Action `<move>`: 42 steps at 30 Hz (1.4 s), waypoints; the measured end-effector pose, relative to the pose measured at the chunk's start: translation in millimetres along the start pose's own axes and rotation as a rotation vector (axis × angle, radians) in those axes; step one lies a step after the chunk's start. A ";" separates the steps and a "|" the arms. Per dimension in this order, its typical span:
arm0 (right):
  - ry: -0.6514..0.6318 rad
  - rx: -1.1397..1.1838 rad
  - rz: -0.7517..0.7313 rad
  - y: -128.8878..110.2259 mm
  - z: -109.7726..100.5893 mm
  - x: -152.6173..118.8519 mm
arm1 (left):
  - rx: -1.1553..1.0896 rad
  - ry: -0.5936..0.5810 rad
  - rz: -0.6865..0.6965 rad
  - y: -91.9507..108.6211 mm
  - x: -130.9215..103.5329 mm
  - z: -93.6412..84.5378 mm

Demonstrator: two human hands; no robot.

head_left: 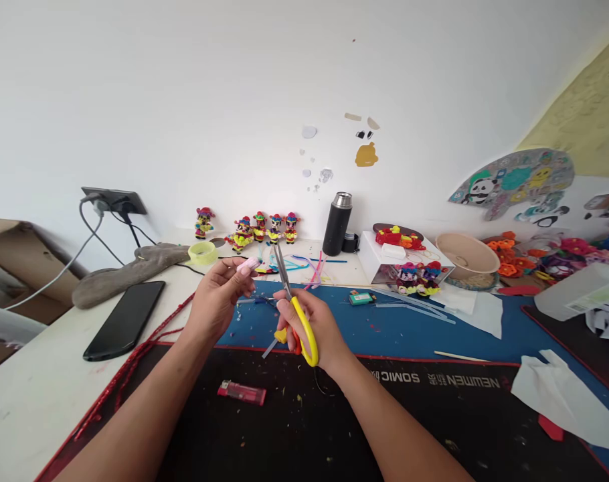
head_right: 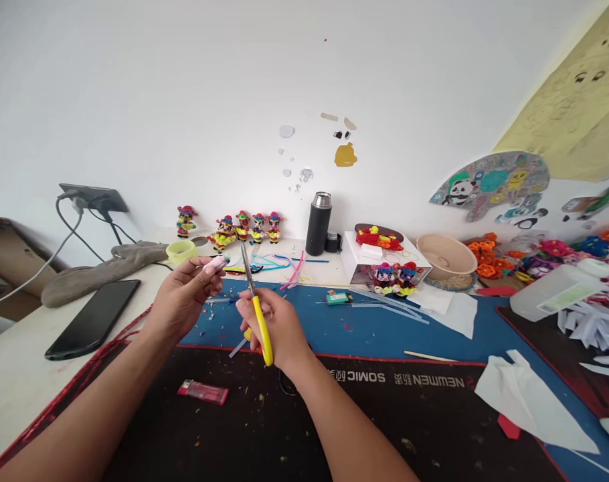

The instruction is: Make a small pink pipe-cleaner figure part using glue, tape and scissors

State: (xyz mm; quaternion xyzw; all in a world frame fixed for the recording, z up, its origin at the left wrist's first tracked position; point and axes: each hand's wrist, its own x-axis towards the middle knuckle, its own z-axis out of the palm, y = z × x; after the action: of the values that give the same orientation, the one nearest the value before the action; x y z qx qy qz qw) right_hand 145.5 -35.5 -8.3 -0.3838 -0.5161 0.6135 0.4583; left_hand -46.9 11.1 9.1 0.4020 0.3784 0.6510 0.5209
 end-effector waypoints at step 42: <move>-0.006 -0.195 -0.038 12.4 -0.6 -4.4 | 0.096 -0.042 0.088 7.2 -11.6 9.8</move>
State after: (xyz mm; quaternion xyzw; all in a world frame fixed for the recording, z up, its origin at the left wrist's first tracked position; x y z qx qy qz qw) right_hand 145.3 -40.1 -20.7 -0.4150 -0.5820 0.5524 0.4289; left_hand -39.0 -0.7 18.0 0.4562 0.3802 0.6460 0.4797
